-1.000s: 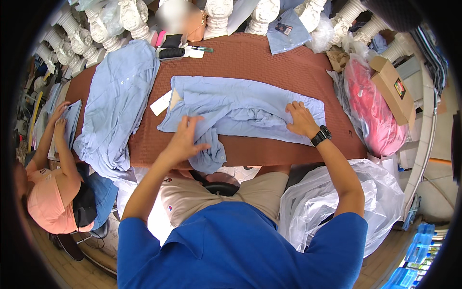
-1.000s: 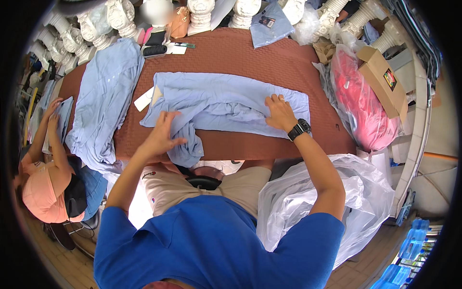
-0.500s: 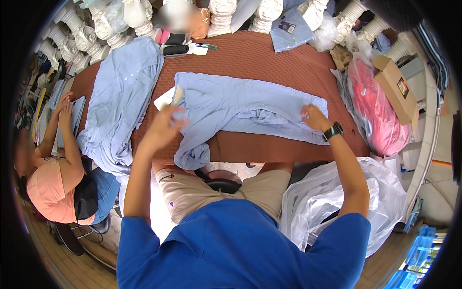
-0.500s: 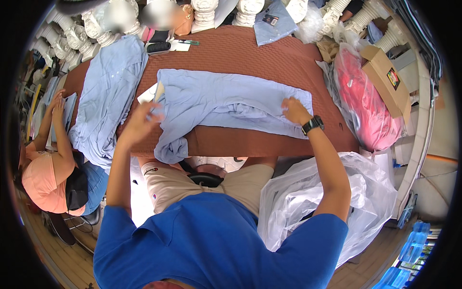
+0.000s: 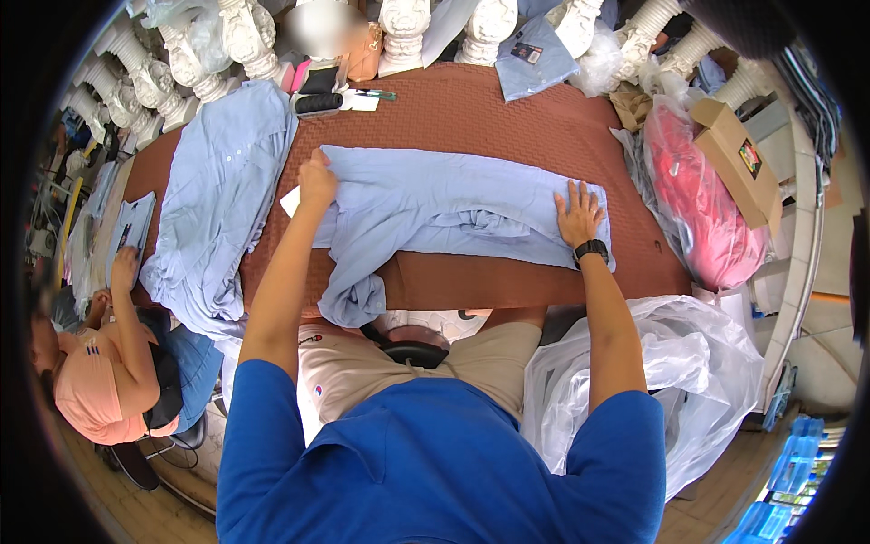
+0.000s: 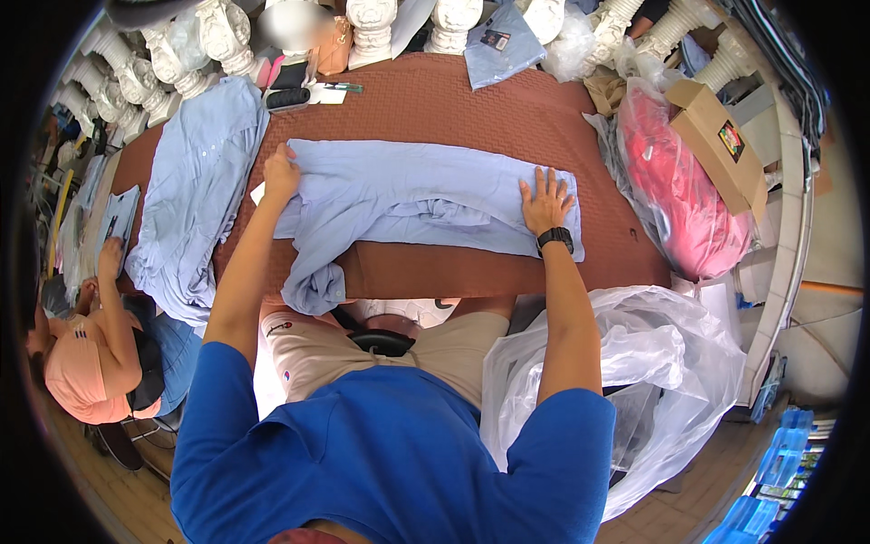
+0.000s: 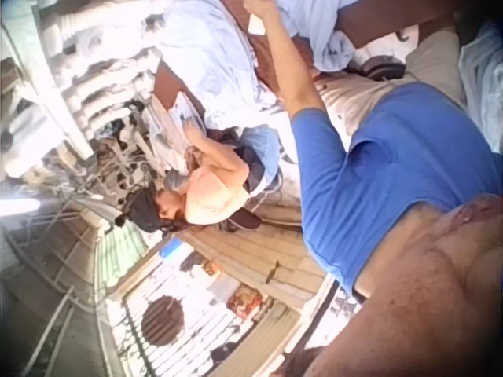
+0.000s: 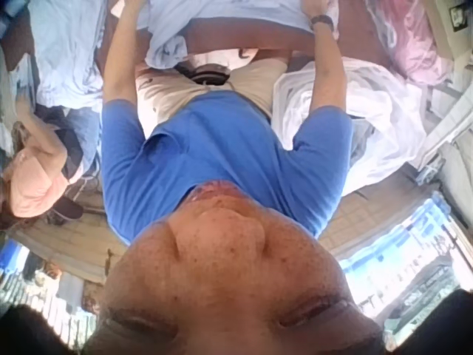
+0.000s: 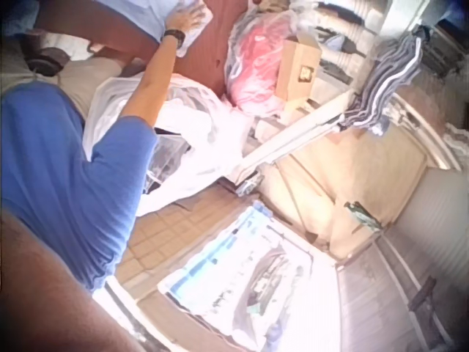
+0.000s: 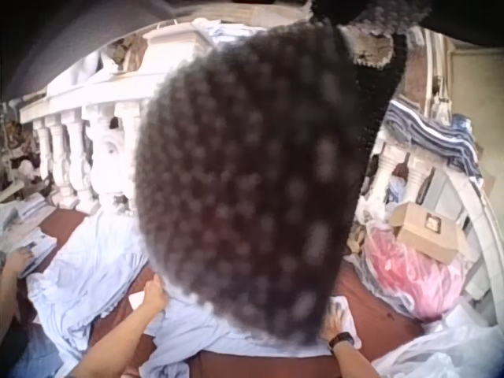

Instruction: The person folds a light blue button-up shirt around a cardboard template and then places the folded shirt into a clear plastic bag.

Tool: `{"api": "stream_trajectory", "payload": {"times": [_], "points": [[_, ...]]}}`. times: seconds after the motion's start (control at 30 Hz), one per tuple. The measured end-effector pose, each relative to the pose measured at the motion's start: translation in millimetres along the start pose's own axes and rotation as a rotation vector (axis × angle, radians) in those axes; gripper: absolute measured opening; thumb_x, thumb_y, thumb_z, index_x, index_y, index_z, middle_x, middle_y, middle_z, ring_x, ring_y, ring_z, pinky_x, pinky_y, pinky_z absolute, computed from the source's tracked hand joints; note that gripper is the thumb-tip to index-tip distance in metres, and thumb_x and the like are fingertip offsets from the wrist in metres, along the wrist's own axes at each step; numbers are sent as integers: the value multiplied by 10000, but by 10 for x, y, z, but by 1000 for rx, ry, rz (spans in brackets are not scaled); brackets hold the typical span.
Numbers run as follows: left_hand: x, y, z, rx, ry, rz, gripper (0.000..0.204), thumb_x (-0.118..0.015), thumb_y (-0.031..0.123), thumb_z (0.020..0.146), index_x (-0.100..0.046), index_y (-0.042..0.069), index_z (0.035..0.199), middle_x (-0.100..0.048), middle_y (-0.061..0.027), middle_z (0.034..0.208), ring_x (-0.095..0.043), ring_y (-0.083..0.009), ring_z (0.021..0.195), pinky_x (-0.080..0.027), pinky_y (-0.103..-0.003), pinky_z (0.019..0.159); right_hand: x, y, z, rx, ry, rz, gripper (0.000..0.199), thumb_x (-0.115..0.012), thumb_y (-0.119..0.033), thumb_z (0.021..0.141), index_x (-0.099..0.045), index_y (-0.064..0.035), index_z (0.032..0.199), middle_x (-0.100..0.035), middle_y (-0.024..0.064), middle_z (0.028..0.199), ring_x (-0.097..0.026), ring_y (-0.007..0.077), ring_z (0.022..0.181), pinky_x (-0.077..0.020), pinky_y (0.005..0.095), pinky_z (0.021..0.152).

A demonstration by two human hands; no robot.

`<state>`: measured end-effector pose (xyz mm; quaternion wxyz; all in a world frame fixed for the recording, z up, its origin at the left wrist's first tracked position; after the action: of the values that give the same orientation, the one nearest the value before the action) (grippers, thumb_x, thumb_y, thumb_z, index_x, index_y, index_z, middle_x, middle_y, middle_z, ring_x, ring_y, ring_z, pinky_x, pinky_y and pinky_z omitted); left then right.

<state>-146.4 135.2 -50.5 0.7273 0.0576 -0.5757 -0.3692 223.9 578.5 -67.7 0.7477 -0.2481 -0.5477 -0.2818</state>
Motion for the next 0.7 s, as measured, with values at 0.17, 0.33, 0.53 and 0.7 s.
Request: {"api": "stream_trajectory", "payload": {"times": [0.17, 0.33, 0.53, 0.7], "points": [[131, -276, -76, -118, -27, 2, 216, -645, -13, 787, -631, 59, 990, -609, -215, 1025, -609, -448, 946, -498, -515, 824, 92, -169, 28, -46, -52, -1, 637, -435, -589, 970, -407, -245, 1506, -302, 80, 1598, -220, 438, 1459, -111, 724, 1120], [467, 851, -184, -437, -22, -194, 203, -677, 30, 817, -692, 77, 1014, -607, -119, 1148, -544, -381, 1127, -448, -460, 968, 497, -313, 219, -32, 114, -82, 601, -594, -436, 907, -490, -153, 1427, -405, 159, 1492, -313, 440, 1383, -194, 691, 1099], [-16, 690, -499, -559, -322, -287, 264, -707, 70, 835, -741, 141, 1088, -610, -58, 1220, -513, -291, 1190, -408, -405, 1039, 1376, -2772, -839, 999, -11, 715, 556, -728, -166, 785, -558, -92, 1309, -519, 144, 1376, -461, 391, 1251, -362, 520, 1065], [6, 829, -475, -511, -393, -399, 217, -721, 72, 811, -772, 131, 1014, -639, -57, 1173, -522, -265, 1136, -383, -401, 1038, 1627, -3728, -2151, 1436, -42, 668, 582, -716, -100, 691, -589, -155, 1256, -549, 91, 1340, -507, 320, 1181, -413, 426, 1004]]}}
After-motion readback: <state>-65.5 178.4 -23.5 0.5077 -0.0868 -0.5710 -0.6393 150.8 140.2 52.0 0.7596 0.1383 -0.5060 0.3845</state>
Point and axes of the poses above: each hand's wrist, its own z-axis towards the middle knuckle, its own x-axis out of the back of the hand, y = z × x, the point moved 7 cm from there along z, towards the middle knuckle
